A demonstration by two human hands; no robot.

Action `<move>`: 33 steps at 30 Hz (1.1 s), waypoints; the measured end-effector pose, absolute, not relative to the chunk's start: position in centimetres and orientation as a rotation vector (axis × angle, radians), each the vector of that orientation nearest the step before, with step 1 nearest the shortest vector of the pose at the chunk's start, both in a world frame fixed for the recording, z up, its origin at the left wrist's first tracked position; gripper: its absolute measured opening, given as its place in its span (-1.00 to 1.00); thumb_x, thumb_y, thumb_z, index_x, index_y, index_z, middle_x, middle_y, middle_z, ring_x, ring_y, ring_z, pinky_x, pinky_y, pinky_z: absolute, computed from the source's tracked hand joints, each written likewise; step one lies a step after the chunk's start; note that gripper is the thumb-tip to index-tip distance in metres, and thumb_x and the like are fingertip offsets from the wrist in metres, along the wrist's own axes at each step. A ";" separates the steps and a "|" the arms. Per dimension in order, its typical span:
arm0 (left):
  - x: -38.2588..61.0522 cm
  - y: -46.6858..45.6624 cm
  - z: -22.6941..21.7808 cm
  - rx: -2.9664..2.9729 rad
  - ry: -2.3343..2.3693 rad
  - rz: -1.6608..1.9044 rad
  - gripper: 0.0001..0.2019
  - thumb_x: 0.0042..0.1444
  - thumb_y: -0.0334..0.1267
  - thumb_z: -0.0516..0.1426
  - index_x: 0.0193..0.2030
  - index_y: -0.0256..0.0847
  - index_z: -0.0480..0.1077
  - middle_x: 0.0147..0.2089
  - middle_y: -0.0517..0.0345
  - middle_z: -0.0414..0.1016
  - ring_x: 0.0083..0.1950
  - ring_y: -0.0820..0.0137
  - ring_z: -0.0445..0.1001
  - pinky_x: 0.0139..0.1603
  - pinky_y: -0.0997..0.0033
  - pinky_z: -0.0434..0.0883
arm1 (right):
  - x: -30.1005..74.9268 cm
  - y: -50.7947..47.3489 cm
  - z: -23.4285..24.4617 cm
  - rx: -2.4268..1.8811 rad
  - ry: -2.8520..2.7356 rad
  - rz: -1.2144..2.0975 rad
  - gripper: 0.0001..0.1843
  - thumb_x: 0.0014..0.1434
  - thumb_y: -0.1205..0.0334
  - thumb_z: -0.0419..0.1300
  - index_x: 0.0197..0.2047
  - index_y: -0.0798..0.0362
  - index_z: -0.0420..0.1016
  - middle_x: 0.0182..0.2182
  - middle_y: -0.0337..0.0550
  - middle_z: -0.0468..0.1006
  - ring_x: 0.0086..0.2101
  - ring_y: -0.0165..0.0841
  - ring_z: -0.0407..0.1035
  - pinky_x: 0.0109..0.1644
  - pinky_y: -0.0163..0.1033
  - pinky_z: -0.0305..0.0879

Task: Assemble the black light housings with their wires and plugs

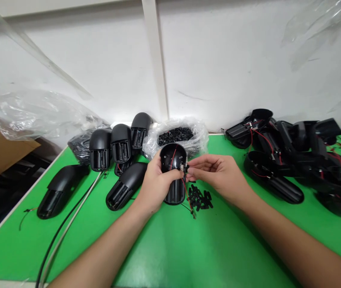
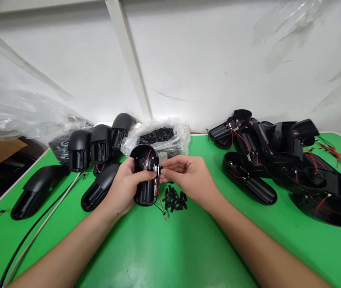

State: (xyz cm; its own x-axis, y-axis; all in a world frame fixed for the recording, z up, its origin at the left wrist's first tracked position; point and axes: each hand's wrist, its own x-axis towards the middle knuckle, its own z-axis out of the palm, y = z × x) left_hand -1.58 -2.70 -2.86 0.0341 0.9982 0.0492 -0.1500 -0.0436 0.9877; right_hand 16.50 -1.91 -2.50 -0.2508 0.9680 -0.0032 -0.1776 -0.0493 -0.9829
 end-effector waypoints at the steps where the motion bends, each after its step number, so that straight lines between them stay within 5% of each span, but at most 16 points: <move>1: -1.6 -2.7 -2.8 1.139 1.046 1.279 -0.59 -0.07 -0.41 0.35 -0.04 -0.20 0.43 -0.25 0.20 0.49 -0.29 0.39 0.49 -0.18 0.37 0.49 | 16.5 -1.9 -2.5 -0.965 -1.231 1.495 -0.57 -0.15 0.12 0.65 -0.26 0.13 0.68 -0.38 -0.06 0.70 -0.37 -0.28 0.64 -0.11 -0.15 0.66; 23: -1.5 -3.0 -2.8 1.096 0.994 1.172 -0.50 -0.06 -0.35 0.36 0.05 -0.17 0.38 -0.25 0.18 0.50 -0.36 0.34 0.55 -0.32 0.32 0.55 | 16.4 -1.8 -2.5 -1.020 -1.251 1.507 -0.57 -0.22 0.22 0.66 -0.31 0.16 0.64 -0.45 -0.14 0.65 -0.44 -0.39 0.55 -0.29 -0.30 0.52; 33: -1.8 -3.5 -1.3 0.766 0.939 1.028 -0.48 -0.19 -0.37 0.37 -0.07 -0.16 0.28 -0.39 0.23 0.48 -0.54 0.26 0.52 -0.56 0.28 0.52 | 17.1 -1.8 -2.7 -0.845 -1.397 1.462 -0.64 0.02 0.18 0.59 -0.25 0.12 0.54 -0.32 -0.20 0.55 -0.30 -0.46 0.42 -0.19 -0.33 0.38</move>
